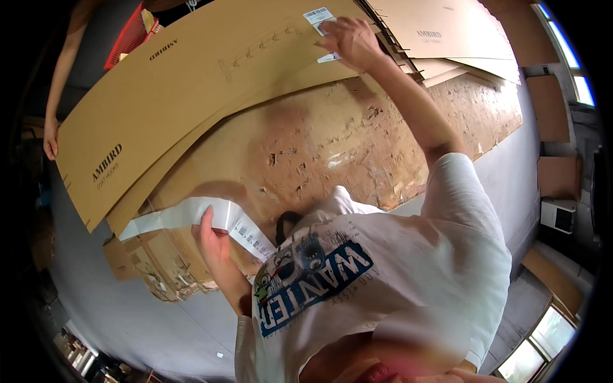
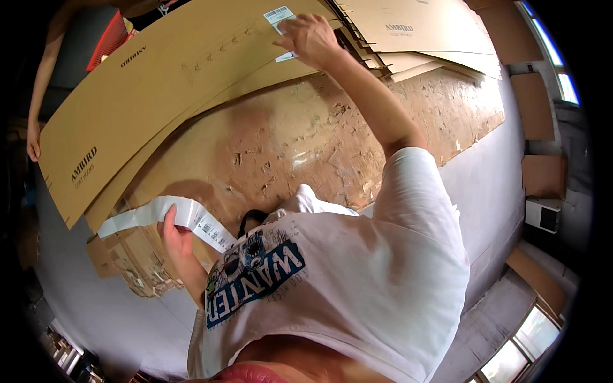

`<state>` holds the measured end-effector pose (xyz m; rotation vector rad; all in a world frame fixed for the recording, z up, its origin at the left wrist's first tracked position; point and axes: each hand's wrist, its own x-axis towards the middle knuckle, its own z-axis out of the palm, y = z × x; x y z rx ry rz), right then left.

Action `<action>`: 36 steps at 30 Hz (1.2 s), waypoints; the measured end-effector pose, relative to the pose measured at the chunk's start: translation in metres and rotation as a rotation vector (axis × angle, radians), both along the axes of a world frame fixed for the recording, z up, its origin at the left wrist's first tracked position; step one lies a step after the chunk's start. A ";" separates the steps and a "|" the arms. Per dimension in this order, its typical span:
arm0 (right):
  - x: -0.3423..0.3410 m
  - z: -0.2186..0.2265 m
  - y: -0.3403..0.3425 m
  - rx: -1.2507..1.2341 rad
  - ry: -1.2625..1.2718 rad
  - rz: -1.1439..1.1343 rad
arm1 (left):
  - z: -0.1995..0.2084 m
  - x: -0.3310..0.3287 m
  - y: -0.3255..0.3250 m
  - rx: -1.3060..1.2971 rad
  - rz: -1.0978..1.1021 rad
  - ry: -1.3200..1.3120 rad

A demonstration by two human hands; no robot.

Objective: The person stands at a workbench and repeatedly applies shipping labels to a stack of flat cardboard boxes. They peel each label from a continuous roll and press it onto the top surface of a box, then move the box to a side pile.

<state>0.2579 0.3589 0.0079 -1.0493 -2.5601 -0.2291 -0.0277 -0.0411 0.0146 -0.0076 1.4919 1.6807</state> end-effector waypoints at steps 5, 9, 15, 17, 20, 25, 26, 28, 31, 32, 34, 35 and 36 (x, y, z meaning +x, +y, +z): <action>-0.016 -0.012 -0.039 0.156 0.184 -0.318 | 0.014 0.002 -0.022 0.084 0.017 0.037; -0.095 0.035 -0.213 -0.780 0.690 0.431 | 0.021 -0.016 -0.040 0.163 -0.002 0.010; -0.153 0.038 -0.358 -1.797 0.863 0.784 | 0.058 -0.013 -0.077 0.321 0.029 -0.025; -0.158 0.039 -0.369 -1.750 0.823 0.751 | 0.060 -0.012 -0.091 0.349 0.056 -0.098; -0.156 0.043 -0.367 -1.552 0.679 0.751 | 0.060 -0.006 -0.102 0.330 0.013 -0.175; -0.152 0.042 -0.365 -1.438 0.735 0.750 | 0.019 -0.003 -0.104 0.265 -0.177 0.078; -0.149 0.043 -0.361 -1.342 0.741 0.788 | 0.011 -0.004 -0.101 0.239 -0.139 0.009; -0.141 0.047 -0.354 -1.432 0.650 0.676 | -0.001 -0.007 -0.095 0.188 -0.194 0.067; -0.130 0.052 -0.353 -1.387 0.779 0.622 | 0.014 0.001 -0.075 0.234 -0.259 -0.032; -0.129 0.049 -0.355 -1.412 0.899 0.631 | 0.021 0.003 -0.068 0.253 -0.238 -0.140; -0.121 0.047 -0.346 -1.246 0.866 0.631 | 0.013 0.004 -0.054 0.256 -0.221 -0.239; -0.119 0.045 -0.342 -1.173 0.849 0.634 | 0.011 0.007 -0.047 0.215 -0.180 -0.283; -0.118 0.039 -0.337 -1.124 0.870 0.655 | 0.010 0.009 -0.041 0.173 -0.137 -0.326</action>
